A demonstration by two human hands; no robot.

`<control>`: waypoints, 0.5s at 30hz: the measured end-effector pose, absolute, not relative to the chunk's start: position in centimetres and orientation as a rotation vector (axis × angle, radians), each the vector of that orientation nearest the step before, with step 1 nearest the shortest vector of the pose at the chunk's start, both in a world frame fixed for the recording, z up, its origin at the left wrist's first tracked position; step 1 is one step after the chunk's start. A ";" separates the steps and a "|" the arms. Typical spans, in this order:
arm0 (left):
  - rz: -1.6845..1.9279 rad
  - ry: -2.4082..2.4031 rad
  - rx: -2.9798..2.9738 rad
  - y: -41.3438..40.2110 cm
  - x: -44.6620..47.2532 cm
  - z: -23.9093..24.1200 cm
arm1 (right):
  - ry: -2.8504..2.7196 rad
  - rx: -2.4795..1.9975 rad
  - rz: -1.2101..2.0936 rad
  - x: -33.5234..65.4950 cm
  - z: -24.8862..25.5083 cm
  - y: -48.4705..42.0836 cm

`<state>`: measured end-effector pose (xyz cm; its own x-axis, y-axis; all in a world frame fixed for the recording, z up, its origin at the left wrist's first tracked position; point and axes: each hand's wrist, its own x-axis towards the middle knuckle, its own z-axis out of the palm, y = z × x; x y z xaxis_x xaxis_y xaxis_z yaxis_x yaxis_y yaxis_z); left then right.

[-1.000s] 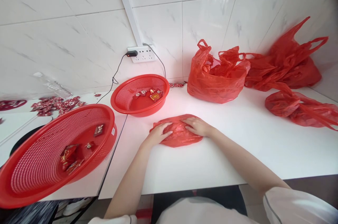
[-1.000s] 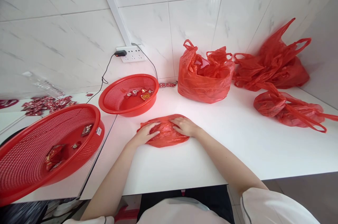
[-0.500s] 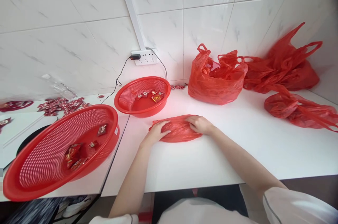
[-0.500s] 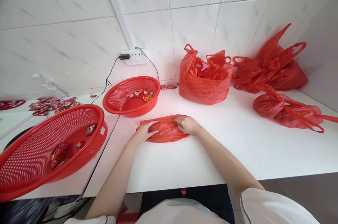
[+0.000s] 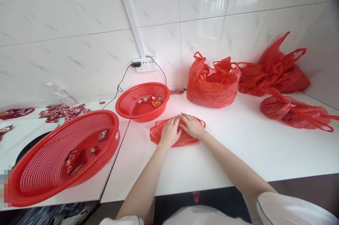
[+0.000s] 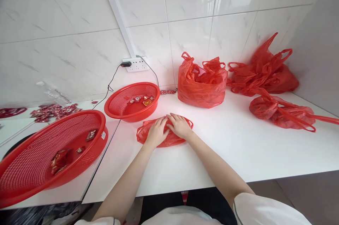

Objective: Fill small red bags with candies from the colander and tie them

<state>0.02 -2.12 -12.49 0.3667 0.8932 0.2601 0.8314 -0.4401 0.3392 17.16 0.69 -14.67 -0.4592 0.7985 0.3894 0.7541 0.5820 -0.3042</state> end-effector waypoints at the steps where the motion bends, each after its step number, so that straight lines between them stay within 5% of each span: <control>1: 0.552 1.575 2.456 -1.8 0.1 -13.1 | -2.334 -1.261 0.145 17.2 -15.2 0.9; 8: 0.327 1.493 2.237 -0.9 -0.4 -15.4 | -2.447 -1.309 0.255 18.0 -17.3 1.7; 15: 1.149 1.168 1.515 -0.1 -1.6 -13.8 | -2.378 -1.258 0.131 17.6 -16.2 1.2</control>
